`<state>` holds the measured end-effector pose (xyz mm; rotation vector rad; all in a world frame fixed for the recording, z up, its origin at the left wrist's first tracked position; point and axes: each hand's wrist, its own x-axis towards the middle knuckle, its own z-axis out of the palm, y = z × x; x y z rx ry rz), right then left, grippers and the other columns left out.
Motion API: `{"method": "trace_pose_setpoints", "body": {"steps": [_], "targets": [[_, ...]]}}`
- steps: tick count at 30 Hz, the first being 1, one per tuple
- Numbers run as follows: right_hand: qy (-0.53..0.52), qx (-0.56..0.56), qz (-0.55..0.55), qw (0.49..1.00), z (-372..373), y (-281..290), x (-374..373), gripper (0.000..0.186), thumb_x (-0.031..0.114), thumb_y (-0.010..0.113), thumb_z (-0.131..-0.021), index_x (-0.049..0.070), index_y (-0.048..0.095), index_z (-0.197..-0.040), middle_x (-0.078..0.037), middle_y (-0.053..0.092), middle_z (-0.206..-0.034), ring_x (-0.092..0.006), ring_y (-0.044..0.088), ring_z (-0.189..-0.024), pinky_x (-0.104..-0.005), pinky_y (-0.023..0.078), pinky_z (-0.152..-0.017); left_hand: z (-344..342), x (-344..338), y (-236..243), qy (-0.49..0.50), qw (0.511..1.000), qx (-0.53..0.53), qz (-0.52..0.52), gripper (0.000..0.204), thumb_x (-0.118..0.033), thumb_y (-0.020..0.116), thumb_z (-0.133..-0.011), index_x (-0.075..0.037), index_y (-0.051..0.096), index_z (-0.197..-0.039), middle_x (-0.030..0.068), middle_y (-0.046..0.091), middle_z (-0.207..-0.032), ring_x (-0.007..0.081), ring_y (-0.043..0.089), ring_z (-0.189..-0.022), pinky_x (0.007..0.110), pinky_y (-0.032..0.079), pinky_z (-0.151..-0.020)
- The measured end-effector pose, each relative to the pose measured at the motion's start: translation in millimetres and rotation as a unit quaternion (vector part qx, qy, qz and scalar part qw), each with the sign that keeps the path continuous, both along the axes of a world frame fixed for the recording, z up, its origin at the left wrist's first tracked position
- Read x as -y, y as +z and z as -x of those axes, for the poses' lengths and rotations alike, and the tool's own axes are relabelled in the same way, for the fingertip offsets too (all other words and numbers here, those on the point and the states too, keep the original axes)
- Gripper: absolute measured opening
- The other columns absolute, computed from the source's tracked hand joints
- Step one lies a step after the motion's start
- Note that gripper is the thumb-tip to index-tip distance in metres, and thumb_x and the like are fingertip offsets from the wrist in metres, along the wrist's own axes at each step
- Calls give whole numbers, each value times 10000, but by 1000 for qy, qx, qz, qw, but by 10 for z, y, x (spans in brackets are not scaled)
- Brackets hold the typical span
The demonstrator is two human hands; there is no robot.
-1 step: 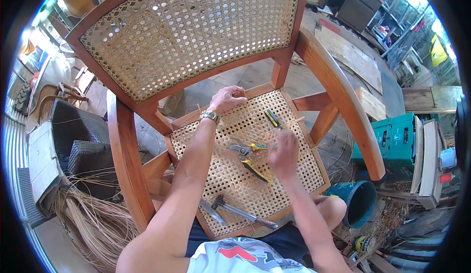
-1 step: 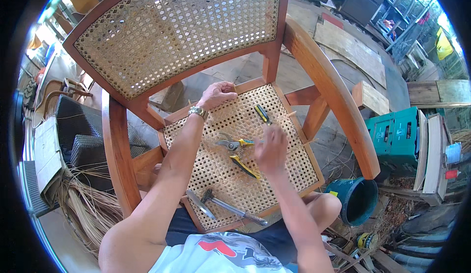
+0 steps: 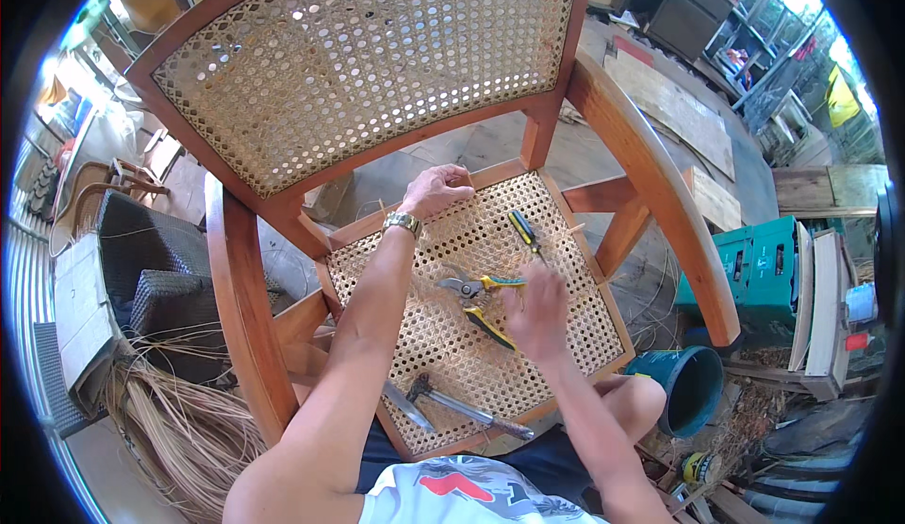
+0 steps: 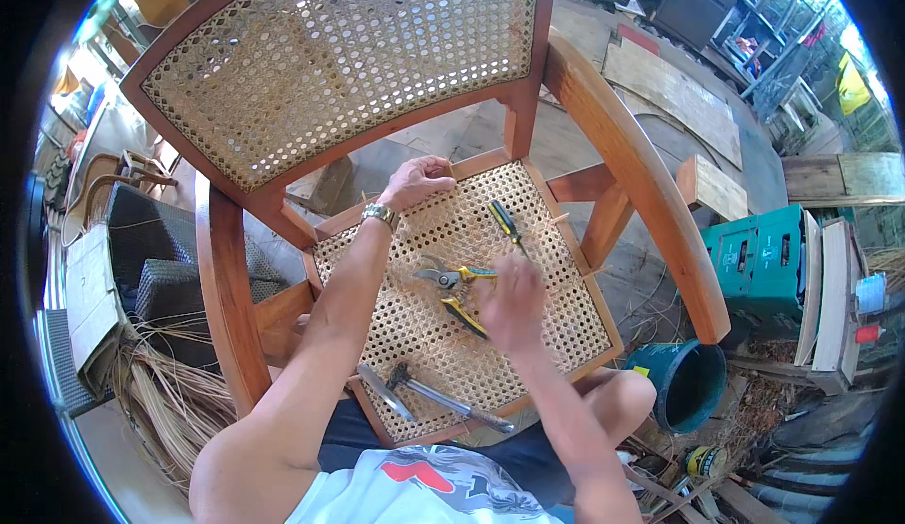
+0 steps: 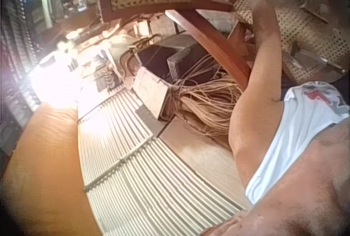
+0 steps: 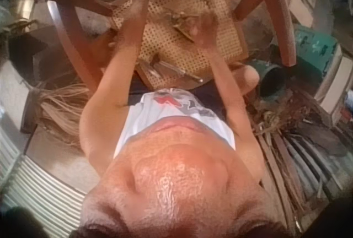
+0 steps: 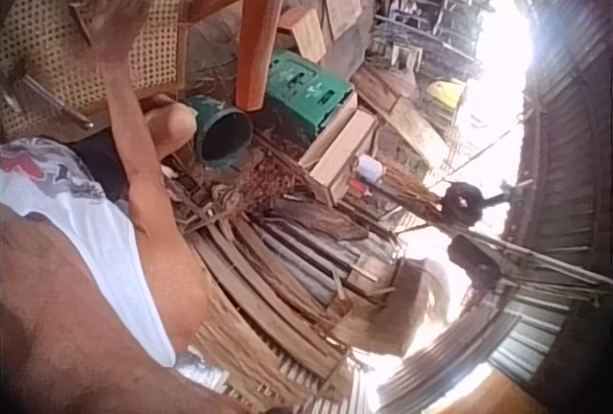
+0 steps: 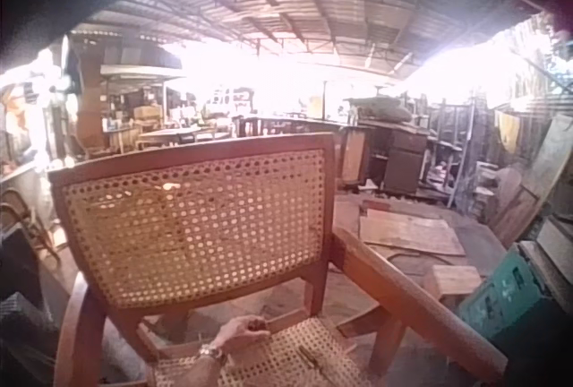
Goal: The recorder is repairing the cane webbing of a wooden chair using a hammer, pliers, and a screwdriver.
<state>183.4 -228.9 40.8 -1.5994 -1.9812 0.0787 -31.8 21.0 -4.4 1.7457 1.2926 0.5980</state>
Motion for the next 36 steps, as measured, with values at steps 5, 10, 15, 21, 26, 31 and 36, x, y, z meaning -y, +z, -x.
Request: {"method": "trace_pose_setpoints", "body": {"steps": [5,10,15,21,26,31,36], "targets": [[67,-3,60,996,228,-35,921,549,265,766,-884,58,512,-1325,-169,519,-1218,-346,505,-1141,-497,403,-984,-158,-4,41,-12,1000,9,-21,440,-431,800,-788,-182,766,-1150,10,774,-1132,179,715,-1064,330,539,-949],[84,-84,123,985,185,-165,705,527,297,789,-873,103,565,-1308,-128,553,-1174,-349,526,-1129,-475,423,-971,-48,-72,-13,-9,999,32,3,475,-421,820,-793,-161,753,-1185,24,767,-1165,172,712,-1076,318,538,-957],[24,-42,44,998,26,119,226,452,319,748,-918,109,556,-1270,-132,498,-1246,-344,495,-1165,-514,405,-962,-39,-89,-3,-4,1000,5,-12,531,-424,828,-787,-155,734,-1235,49,758,-1194,184,708,-1098,317,535,-975],[29,33,63,997,-87,183,551,480,361,708,-947,63,542,-1285,-176,471,-1304,-374,480,-1224,-508,408,-1017,-89,-68,-84,-19,999,35,21,548,-428,834,-776,-178,731,-1253,58,750,-1223,190,702,-1124,329,536,-984],[48,-44,89,994,128,42,831,520,341,722,-944,34,545,-1325,-179,499,-1314,-384,498,-1234,-511,421,-1037,-126,-19,-197,-21,998,65,-19,431,-316,824,-830,-114,739,-1201,1,750,-1088,106,666,-989,283,530,-889],[147,-111,197,963,567,101,1054,716,249,790,-853,30,450,-1444,-216,472,-1390,-461,468,-1293,-557,388,-1094,15,-170,-124,-55,994,93,-13,177,-190,783,-917,-59,734,-1025,-101,624,-868,26,532,-817,251,474,-739],[152,-6,169,974,645,-122,1278,982,326,836,-795,65,302,-1577,-210,341,-1538,-430,322,-1467,-598,277,-1188,-150,-208,-3,-37,994,98,6,339,-278,843,-861,-108,763,-1142,-45,726,-978,57,619,-880,258,520,-827]]}}
